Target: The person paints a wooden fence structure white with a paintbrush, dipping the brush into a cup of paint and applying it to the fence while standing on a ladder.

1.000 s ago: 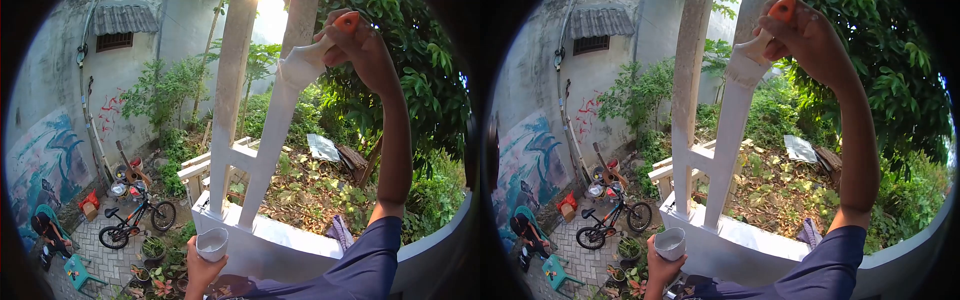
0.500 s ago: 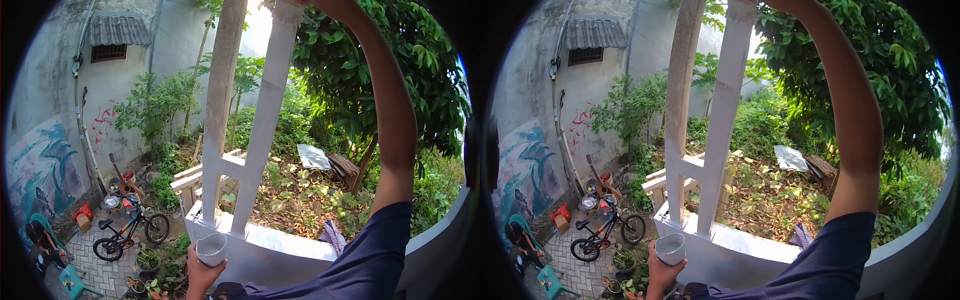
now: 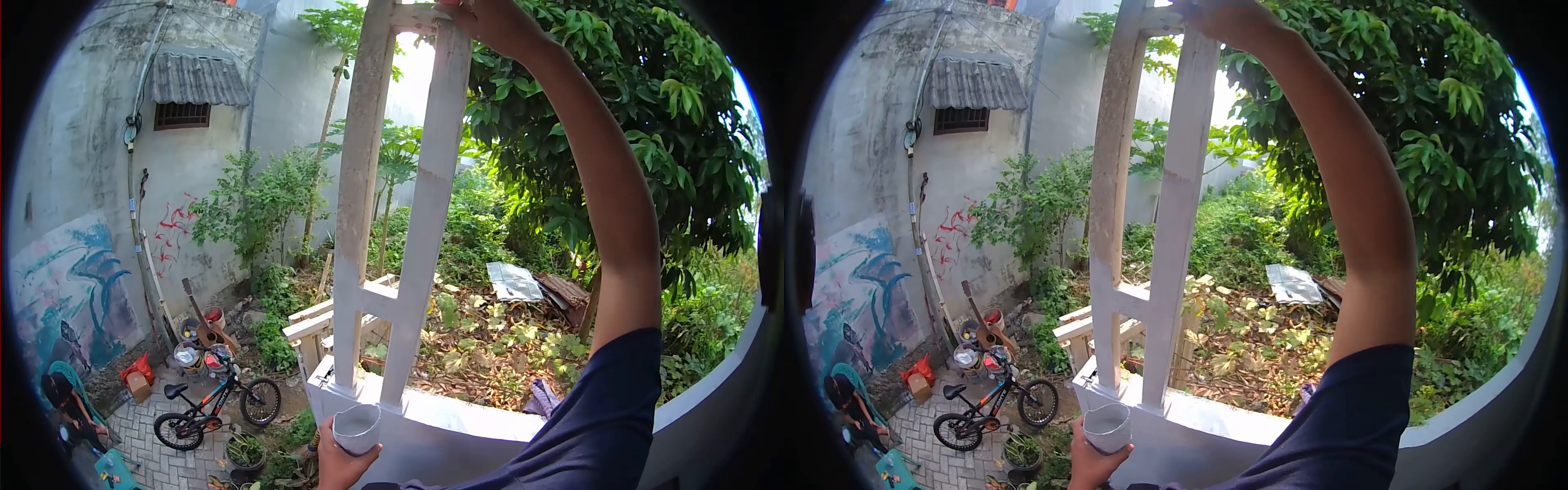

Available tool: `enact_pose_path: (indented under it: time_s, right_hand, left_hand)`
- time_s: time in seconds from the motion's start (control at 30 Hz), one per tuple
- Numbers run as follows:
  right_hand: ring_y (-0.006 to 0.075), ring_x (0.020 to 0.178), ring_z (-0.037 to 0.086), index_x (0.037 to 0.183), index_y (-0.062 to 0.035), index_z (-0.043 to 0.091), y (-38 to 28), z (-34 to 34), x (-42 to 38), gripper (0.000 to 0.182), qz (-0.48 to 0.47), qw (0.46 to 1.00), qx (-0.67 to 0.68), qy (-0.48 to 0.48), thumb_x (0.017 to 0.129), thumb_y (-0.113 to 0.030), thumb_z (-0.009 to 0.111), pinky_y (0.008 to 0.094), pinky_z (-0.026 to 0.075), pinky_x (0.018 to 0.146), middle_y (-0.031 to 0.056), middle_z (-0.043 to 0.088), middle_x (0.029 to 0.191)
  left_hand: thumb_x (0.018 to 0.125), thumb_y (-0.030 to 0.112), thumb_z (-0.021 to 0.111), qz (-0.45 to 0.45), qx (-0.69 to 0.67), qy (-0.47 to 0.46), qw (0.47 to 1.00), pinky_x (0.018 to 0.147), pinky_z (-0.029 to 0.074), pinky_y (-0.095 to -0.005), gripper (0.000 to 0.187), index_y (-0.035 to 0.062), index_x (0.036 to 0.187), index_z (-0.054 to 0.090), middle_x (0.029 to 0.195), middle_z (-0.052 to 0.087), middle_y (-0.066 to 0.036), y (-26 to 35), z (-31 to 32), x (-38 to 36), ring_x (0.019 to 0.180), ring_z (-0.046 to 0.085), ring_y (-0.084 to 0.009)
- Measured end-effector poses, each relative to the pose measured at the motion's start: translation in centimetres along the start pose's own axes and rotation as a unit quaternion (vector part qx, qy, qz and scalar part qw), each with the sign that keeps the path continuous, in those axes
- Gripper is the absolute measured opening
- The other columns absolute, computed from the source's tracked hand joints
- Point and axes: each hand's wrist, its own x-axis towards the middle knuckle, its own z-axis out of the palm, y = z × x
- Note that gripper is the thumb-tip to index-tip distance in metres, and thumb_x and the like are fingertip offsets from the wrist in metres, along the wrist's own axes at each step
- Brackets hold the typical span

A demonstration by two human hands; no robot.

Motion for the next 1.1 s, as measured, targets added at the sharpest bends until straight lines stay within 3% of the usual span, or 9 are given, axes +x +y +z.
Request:
enact_pose_path:
  time_s: [0.07,0.13,0.27,0.47,0.77,0.87,0.93,1.07,1.1]
  right_hand:
    - [0.0332,0.088,0.07,0.102,-0.0015,0.067,-2.2,1.5,-2.5,0.019,-0.032,0.998,0.001,0.062,0.1,-0.019,0.061,0.0437,0.055,0.081,0.0196,0.07,0.092]
    - [0.0231,0.077,0.073,0.118,-0.0095,0.06,-4.5,1.9,-5.3,0.017,-0.083,0.996,-0.015,0.036,0.102,-0.015,0.064,0.0342,0.059,0.068,0.0099,0.073,0.103]
    - [0.0303,0.07,0.069,0.112,-0.0101,0.064,-12.7,1.1,-10.3,0.013,0.015,0.989,0.111,-0.096,0.101,-0.017,0.065,0.0408,0.056,0.063,0.0095,0.068,0.087]
    - [0.0294,0.081,0.072,0.11,-0.0057,0.064,-19.6,1.5,-16.3,0.019,0.061,0.937,0.293,-0.182,0.095,-0.01,0.074,0.0395,0.059,0.071,0.0114,0.071,0.098]
    - [0.0103,0.076,0.071,0.112,-0.0012,0.061,-14.3,1.1,-12.9,0.015,0.23,0.864,0.414,-0.17,0.101,-0.009,0.067,0.0285,0.061,0.075,0.0041,0.069,0.089]
    - [0.0112,0.07,0.07,0.107,0.0009,0.061,-10.9,2.1,-10.8,0.021,0.192,0.91,0.342,-0.132,0.101,-0.017,0.069,0.0298,0.056,0.064,0.0082,0.071,0.079]
    - [0.0079,0.075,0.066,0.115,-0.0019,0.062,-9.1,1.3,-8.8,0.018,0.188,0.924,0.312,-0.117,0.103,-0.015,0.067,0.0269,0.058,0.072,0.0021,0.067,0.087]
    - [0.0123,0.076,0.069,0.118,-0.0051,0.064,-3.7,0.4,-5.3,0.02,0.186,0.957,0.214,-0.054,0.103,-0.018,0.067,0.029,0.057,0.072,0.0053,0.072,0.091]
    - [0.0233,0.081,0.069,0.109,-0.0022,0.065,-3.8,-0.6,-4.0,0.017,0.168,0.968,0.188,-0.001,0.102,-0.018,0.064,0.036,0.055,0.076,0.0132,0.071,0.091]
  left_hand:
    - [0.067,0.027,0.094,0.016,-0.001,-0.013,1.0,0.096,0.054,-0.0433,0.092,0.0017,0.142,0.047,0.12,0.072,-0.019,-2.3,0.3,0.4,0.114,0.069,-0.0326]
    - [0.068,0.026,0.093,0.03,-0.003,-0.027,0.999,0.096,0.054,-0.043,0.093,0.002,0.143,0.045,0.121,0.072,-0.019,-2.8,0.4,0.6,0.114,0.07,-0.0326]
    - [0.065,0.021,0.095,0.018,-0.058,-0.002,0.998,0.097,0.054,-0.0416,0.091,0.0019,0.138,0.043,0.122,0.068,-0.018,0.2,-1.0,0.6,0.114,0.068,-0.0302]
    - [0.063,0.017,0.097,0.032,-0.049,0.014,0.998,0.097,0.055,-0.0416,0.094,0.0026,0.135,0.038,0.122,0.066,-0.018,1.1,-1.7,0.8,0.113,0.068,-0.0281]
    - [0.063,0.018,0.097,0.037,-0.036,0.02,0.998,0.097,0.055,-0.0412,0.093,0.0028,0.134,0.039,0.121,0.065,-0.016,0.0,-1.6,1.0,0.113,0.068,-0.0269]
    - [0.063,0.021,0.097,0.043,-0.038,0.023,0.998,0.095,0.055,-0.0432,0.093,0.0018,0.134,0.04,0.12,0.065,-0.019,-0.9,-1.4,1.1,0.112,0.068,-0.0312]
    - [0.063,0.024,0.097,0.052,-0.045,0.028,0.997,0.094,0.055,-0.0455,0.093,0.001,0.134,0.041,0.119,0.064,-0.023,-0.9,-1.4,1.1,0.111,0.069,-0.0359]
    - [0.063,0.023,0.096,0.05,-0.051,0.028,0.997,0.094,0.055,-0.0445,0.093,0.0011,0.134,0.041,0.119,0.065,-0.021,0.4,-1.7,1.0,0.11,0.069,-0.0342]
    - [0.064,0.023,0.096,0.053,-0.054,0.028,0.997,0.094,0.055,-0.044,0.093,0.0011,0.134,0.041,0.119,0.065,-0.021,0.7,-1.8,1.0,0.11,0.069,-0.0333]
